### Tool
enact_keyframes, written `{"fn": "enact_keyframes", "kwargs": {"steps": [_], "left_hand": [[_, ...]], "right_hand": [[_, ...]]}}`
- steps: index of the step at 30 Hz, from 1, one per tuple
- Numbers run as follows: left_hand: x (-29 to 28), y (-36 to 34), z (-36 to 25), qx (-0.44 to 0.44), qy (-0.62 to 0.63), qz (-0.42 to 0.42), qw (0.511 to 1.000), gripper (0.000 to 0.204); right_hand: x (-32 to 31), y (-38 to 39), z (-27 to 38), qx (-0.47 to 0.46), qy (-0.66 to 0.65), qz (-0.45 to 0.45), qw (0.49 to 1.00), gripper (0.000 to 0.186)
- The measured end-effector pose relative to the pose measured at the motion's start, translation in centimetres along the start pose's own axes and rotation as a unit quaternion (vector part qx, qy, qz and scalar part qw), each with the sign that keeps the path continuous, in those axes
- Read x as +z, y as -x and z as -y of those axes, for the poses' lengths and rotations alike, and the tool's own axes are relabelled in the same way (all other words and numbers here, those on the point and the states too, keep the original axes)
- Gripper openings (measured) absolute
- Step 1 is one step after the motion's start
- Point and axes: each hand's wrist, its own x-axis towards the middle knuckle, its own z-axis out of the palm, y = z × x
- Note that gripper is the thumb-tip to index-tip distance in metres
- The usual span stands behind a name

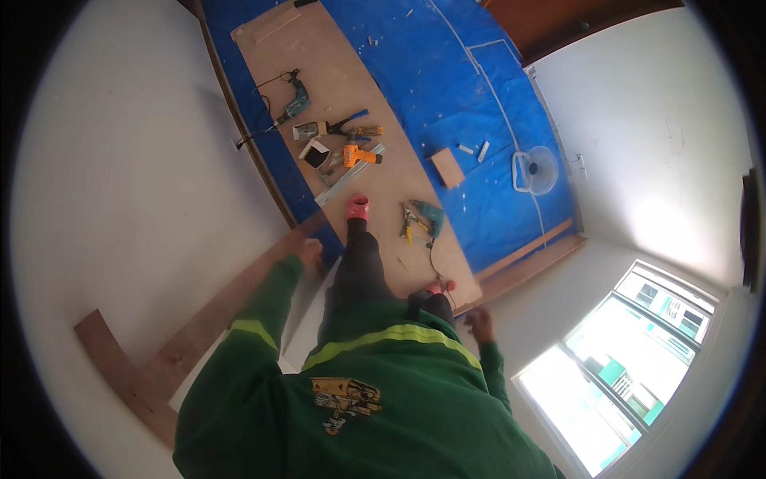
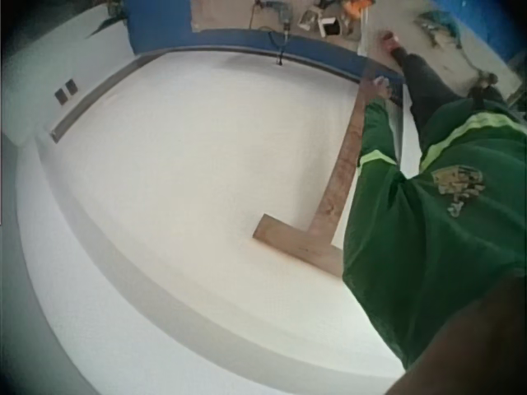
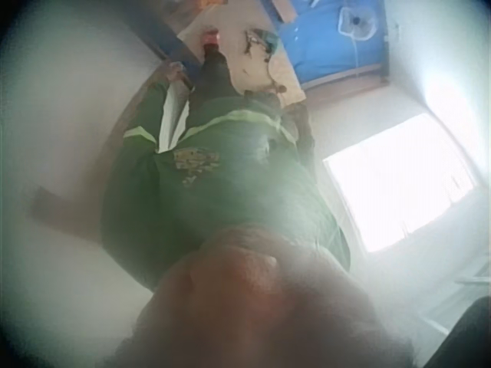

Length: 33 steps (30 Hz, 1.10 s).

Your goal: The person uses an orange cordless drill to fasten screws into ceiling-mounted metal tracks, then switches to a teal corded drill to continue securing the same tracks. They also use a manual pipe cutter to trim a metal conduit near the ceiling. The work occurs in a room with a blue floor and a large window.

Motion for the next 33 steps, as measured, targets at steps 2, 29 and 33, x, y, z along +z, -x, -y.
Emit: {"fn": "enact_keyframes", "kwargs": {"steps": [2, 29, 33], "left_hand": [[-2.1, 0.9, -1.6, 0.030, 0.034, -0.029, 0.999, 0.045], [-3.4, 6.7, 2.5, 0.117, 0.160, -0.138, 0.970, 0.048], [0.0, 5.9, -3.8, 0.144, -0.056, -0.298, 0.942, 0.047]], "right_hand": [[1.0, -0.5, 7.7, -0.047, -0.016, -0.034, 0.998, 0.043], [12.8, -20.4, 24.6, -0.099, 0.224, 0.060, 0.968, 0.050], [17.0, -24.7, 25.9, -0.160, 0.308, 0.075, 0.935, 0.047]]}}
